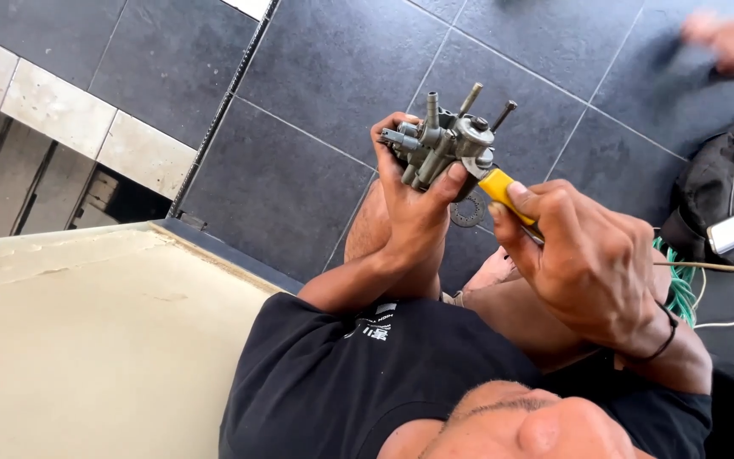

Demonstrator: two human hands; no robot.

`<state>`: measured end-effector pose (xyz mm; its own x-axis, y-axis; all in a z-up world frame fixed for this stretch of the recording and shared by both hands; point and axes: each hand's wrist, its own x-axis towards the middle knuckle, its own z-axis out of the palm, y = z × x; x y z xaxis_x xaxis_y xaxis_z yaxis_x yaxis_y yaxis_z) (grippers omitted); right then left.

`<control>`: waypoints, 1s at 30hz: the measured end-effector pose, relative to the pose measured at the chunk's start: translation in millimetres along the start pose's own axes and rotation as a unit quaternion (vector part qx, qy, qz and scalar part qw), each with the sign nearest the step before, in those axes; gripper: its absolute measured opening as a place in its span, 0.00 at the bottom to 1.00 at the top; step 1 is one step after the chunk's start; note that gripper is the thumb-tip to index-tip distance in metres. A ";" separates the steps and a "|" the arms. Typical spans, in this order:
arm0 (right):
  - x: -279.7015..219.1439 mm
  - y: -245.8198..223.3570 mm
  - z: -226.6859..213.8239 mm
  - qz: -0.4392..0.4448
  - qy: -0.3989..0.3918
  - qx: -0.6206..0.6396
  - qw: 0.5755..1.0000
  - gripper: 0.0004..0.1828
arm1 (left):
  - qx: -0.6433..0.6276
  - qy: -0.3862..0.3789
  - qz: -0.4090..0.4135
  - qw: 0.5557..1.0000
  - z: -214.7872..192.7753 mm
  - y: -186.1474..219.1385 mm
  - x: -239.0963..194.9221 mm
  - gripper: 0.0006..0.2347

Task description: A person is cleaning motorcycle engine parts, specifically a carburetor and a clutch plate, by scraping off residue with a utility knife.

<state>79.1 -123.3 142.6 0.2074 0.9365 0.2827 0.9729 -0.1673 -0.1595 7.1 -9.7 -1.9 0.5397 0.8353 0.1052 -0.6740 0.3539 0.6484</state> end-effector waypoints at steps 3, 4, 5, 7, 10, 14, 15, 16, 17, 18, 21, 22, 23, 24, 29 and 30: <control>-5.6 7.4 -1.8 0.028 0.021 -0.006 0.999 0.14 | -0.023 -0.014 -0.018 0.999 1.2 -1.1 -0.6 0.28; -6.0 6.3 -2.0 0.030 0.021 -0.006 0.999 0.14 | -0.022 -0.016 -0.019 0.999 2.4 -1.0 -1.7 0.28; -5.9 5.8 -2.2 0.015 0.012 -0.004 1.000 0.14 | -0.011 -0.010 -0.021 1.000 3.8 -1.1 -2.2 0.27; -8.1 6.9 -2.6 0.001 0.004 -0.001 1.000 0.14 | 0.001 -0.005 -0.023 1.000 4.5 -3.3 -2.6 0.27; -14.7 10.8 -3.4 0.023 0.016 -0.015 1.000 0.15 | -0.028 -0.027 -0.011 0.999 4.7 -8.1 -3.5 0.28; -18.3 14.9 -4.2 0.031 0.014 -0.030 0.999 0.15 | 0.016 -0.016 -0.004 1.000 9.8 -10.3 -2.5 0.28; -20.5 15.0 -4.7 0.034 0.003 -0.020 0.999 0.15 | 0.026 -0.014 -0.009 1.000 10.4 -10.5 -4.7 0.28; -21.8 15.5 -5.6 0.039 0.003 -0.020 0.999 0.15 | 0.026 -0.016 -0.013 0.999 11.3 -10.0 -4.7 0.28; -22.8 16.3 -6.5 0.048 0.015 -0.021 0.999 0.14 | 0.037 -0.021 -0.019 0.999 12.2 -9.7 -4.2 0.29; -23.6 17.1 -7.5 0.057 0.027 -0.022 0.998 0.14 | 0.048 -0.026 -0.025 0.998 13.2 -9.2 -3.7 0.29; -27.5 18.0 -7.8 0.049 0.007 0.006 0.999 0.15 | 0.023 -0.028 -0.021 0.999 11.1 -21.8 -7.1 0.30; -28.7 19.6 -8.5 0.052 0.007 0.006 0.999 0.15 | 0.023 -0.029 -0.024 0.999 14.0 -19.9 -6.2 0.30; -30.0 21.0 -9.3 0.060 0.015 -0.003 0.998 0.15 | 0.018 -0.037 -0.027 0.999 16.9 -18.1 -5.5 0.29; -31.3 22.3 -10.1 0.068 0.023 -0.011 0.997 0.15 | 0.014 -0.045 -0.029 0.998 19.9 -16.2 -4.9 0.28; -37.3 26.7 -9.4 0.062 0.024 -0.009 0.998 0.15 | 0.037 -0.051 -0.030 0.998 23.7 -23.8 -6.8 0.28; -38.6 27.8 -9.9 0.069 0.023 -0.010 0.997 0.16 | 0.034 -0.052 -0.032 0.998 24.5 -25.3 -7.3 0.29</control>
<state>99.1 -167.1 136.7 0.3434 0.8894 0.3017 0.9366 -0.3004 -0.1804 32.6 -35.1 -0.7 0.6330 0.7619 0.1373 -0.6022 0.3732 0.7058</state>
